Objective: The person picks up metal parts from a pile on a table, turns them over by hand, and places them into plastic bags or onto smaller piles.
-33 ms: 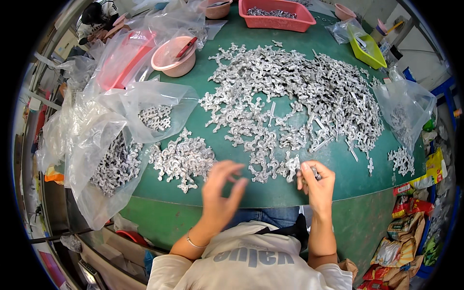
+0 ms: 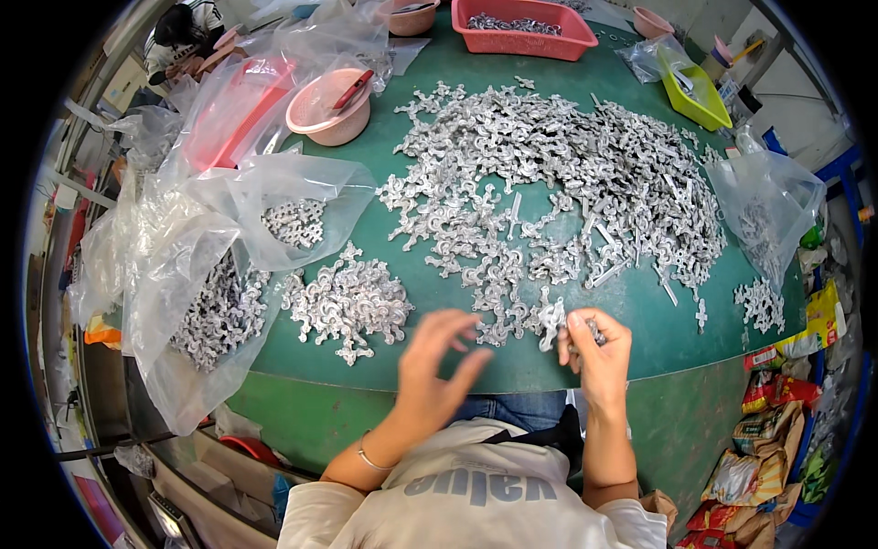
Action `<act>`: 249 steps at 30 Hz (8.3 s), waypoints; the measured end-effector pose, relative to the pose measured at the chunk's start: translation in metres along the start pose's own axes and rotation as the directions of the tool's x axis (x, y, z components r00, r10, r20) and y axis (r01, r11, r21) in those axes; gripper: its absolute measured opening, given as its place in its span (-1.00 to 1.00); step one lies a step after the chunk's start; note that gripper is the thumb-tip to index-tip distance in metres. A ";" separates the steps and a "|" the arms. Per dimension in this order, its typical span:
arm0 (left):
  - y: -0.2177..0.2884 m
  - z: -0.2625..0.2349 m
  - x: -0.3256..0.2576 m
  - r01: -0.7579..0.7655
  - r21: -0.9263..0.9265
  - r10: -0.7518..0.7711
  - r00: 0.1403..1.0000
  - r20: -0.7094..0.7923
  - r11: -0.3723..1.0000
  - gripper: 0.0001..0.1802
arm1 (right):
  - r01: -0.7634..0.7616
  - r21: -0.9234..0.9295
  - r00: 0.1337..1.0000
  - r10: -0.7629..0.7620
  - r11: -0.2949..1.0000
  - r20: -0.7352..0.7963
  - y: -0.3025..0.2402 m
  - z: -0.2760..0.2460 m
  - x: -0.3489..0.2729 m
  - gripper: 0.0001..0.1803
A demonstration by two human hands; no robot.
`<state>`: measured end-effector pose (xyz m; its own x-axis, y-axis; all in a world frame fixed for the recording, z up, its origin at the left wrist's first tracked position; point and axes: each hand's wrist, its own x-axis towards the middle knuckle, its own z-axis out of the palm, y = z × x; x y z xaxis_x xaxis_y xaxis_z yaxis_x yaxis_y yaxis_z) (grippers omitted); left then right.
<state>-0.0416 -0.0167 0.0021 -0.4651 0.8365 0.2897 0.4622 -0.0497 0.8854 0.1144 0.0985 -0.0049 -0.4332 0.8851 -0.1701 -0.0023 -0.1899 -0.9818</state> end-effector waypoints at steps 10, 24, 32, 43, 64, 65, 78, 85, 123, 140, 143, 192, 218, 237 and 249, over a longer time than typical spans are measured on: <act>0.014 0.028 -0.009 -0.127 -0.162 0.130 0.992 0.009 0.979 -0.77 | -0.029 0.245 0.988 -0.009 0.969 0.151 0.001 0.005 -0.023 -0.84; 0.015 0.017 -0.008 0.575 -0.699 -0.468 0.801 0.373 0.426 -0.85 | -0.016 0.306 0.979 -0.047 0.952 0.197 0.000 0.002 -0.022 -0.85; 0.013 0.015 -0.008 0.643 -0.726 -0.485 0.729 0.483 0.244 -0.83 | -0.052 0.357 0.977 -0.026 0.933 0.211 -0.001 0.002 -0.022 -0.84; 0.014 0.026 -0.013 0.484 -0.698 -0.317 0.875 0.366 0.528 -0.79 | -0.076 0.704 0.996 0.020 0.706 0.088 0.013 -0.016 -0.001 -0.71; -0.021 0.069 0.021 0.008 -0.110 0.010 0.988 0.157 0.994 -0.76 | -0.150 0.643 0.986 0.065 0.751 0.155 0.023 -0.044 0.003 -0.86; -0.020 0.065 0.021 0.105 -0.272 -0.072 0.989 0.126 0.956 -0.77 | -0.161 0.662 0.980 0.041 0.732 0.194 0.023 -0.042 0.003 -0.90; 0.010 0.048 0.001 0.342 -0.865 -0.190 0.938 0.291 0.368 -0.77 | 0.369 -0.014 0.929 -0.368 0.929 0.034 -0.001 -0.003 -0.030 -0.76; 0.028 0.036 0.002 0.273 -0.763 -0.137 0.961 0.239 0.585 -0.75 | 0.387 0.069 0.922 -0.384 0.920 -0.052 -0.005 -0.005 -0.036 -0.87; 0.033 0.026 -0.004 0.650 -0.656 -0.381 0.759 0.529 0.385 -0.78 | 0.058 0.406 0.995 -0.088 0.912 0.056 -0.004 -0.003 -0.033 -0.82; 0.033 0.023 -0.004 0.692 -0.640 -0.395 0.719 0.572 0.334 -0.73 | -0.047 0.521 0.995 -0.006 0.852 0.100 -0.004 -0.001 -0.032 -0.81; 0.033 0.023 -0.004 0.696 -0.631 -0.402 0.716 0.571 0.342 -0.74 | -0.057 0.520 0.995 0.003 0.852 0.104 -0.004 0.000 -0.033 -0.81; -0.025 0.079 0.021 -0.347 0.411 0.162 0.893 0.421 0.843 -0.66 | 0.007 0.632 0.998 -0.045 0.775 0.044 0.030 -0.026 -0.008 -0.75; 0.039 0.015 0.023 0.324 -0.308 -0.006 0.699 0.716 0.895 -0.19 | 0.091 -0.063 0.976 -0.077 0.994 0.204 -0.016 -0.015 -0.032 -0.93; 0.034 0.009 0.008 0.213 -0.413 -0.051 0.928 0.369 0.885 -0.68 | 0.069 0.356 0.998 -0.063 0.932 -0.031 -0.009 -0.003 -0.031 -0.95; 0.038 0.013 0.008 0.068 -0.354 0.015 0.974 0.227 0.933 -0.76 | 0.071 0.300 0.994 -0.092 0.951 0.055 -0.016 -0.009 -0.034 -0.90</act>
<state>-0.0181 -0.0050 0.0340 -0.2745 0.9376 0.2133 0.1328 -0.1827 0.9742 0.1372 0.0752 0.0156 -0.4798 0.8742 -0.0746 -0.3033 -0.2451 -0.9208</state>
